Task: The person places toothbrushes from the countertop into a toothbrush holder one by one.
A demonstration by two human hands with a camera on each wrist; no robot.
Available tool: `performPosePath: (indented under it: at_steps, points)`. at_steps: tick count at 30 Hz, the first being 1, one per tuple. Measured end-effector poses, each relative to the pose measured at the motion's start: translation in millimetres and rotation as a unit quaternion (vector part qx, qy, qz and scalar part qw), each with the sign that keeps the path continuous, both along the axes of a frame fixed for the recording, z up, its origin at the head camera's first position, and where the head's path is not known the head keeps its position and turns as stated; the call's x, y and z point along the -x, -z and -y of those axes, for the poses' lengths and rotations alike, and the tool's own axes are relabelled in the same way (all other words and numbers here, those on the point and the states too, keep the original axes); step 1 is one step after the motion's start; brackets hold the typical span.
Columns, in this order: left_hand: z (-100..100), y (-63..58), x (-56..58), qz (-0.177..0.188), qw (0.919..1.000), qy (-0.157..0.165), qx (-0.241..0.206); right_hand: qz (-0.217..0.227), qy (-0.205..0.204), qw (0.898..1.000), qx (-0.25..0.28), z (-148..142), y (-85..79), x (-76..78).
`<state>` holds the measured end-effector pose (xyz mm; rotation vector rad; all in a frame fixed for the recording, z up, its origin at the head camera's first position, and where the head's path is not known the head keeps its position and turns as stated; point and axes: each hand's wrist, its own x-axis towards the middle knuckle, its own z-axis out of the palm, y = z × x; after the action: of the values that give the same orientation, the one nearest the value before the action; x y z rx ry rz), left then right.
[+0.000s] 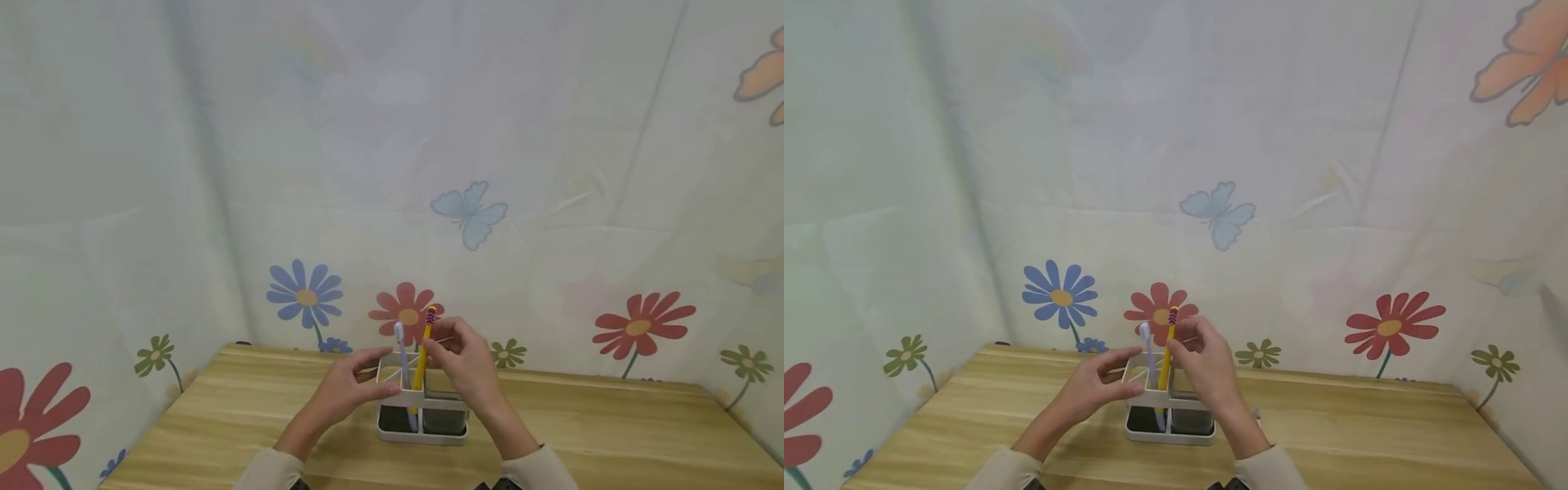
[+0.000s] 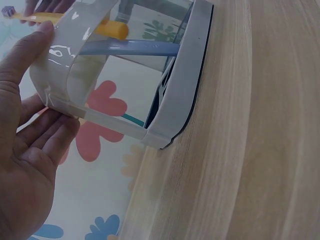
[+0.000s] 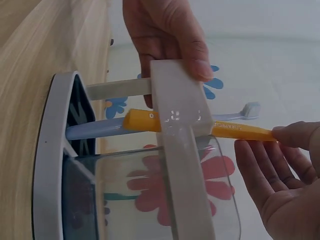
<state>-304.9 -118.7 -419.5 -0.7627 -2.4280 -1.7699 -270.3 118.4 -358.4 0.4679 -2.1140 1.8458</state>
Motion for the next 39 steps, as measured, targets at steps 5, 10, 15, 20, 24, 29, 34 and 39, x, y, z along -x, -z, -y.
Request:
performPosePath:
  at_steps: [5,10,15,20,24,29,34,39]
  points:
    - [1,0.9,0.4,0.004,1.0,0.004,-0.006,0.0,0.007,0.999,-0.038,2,5.8,0.5]
    - [0,-0.4,0.0,0.003,0.9999,0.008,-0.006,-0.002,0.011,0.997,-0.074,2,9.0,-0.4]
    - [0,-1.2,-0.9,0.003,0.9999,0.007,-0.007,0.001,0.008,0.996,-0.09,2,10.5,-0.2]
    - [1,-0.9,-1.2,0.002,1.0,0.007,-0.005,0.009,0.001,0.995,-0.1,-1,11.8,1.3]
    - [0,-0.2,-0.8,0.002,1.0,0.009,-0.004,0.013,-0.003,0.994,-0.112,-3,13.0,1.6]
    - [1,1.4,-0.3,0.003,1.0,0.006,-0.004,0.005,-0.011,0.992,-0.125,-5,15.1,2.3]
    - [1,1.7,-0.2,0.002,0.9999,0.006,-0.007,-0.007,-0.019,0.991,-0.134,-6,16.1,2.9]
    - [1,-1.1,-0.5,0.003,0.9999,0.011,-0.008,-0.013,-0.018,0.99,-0.141,-7,15.9,3.8]
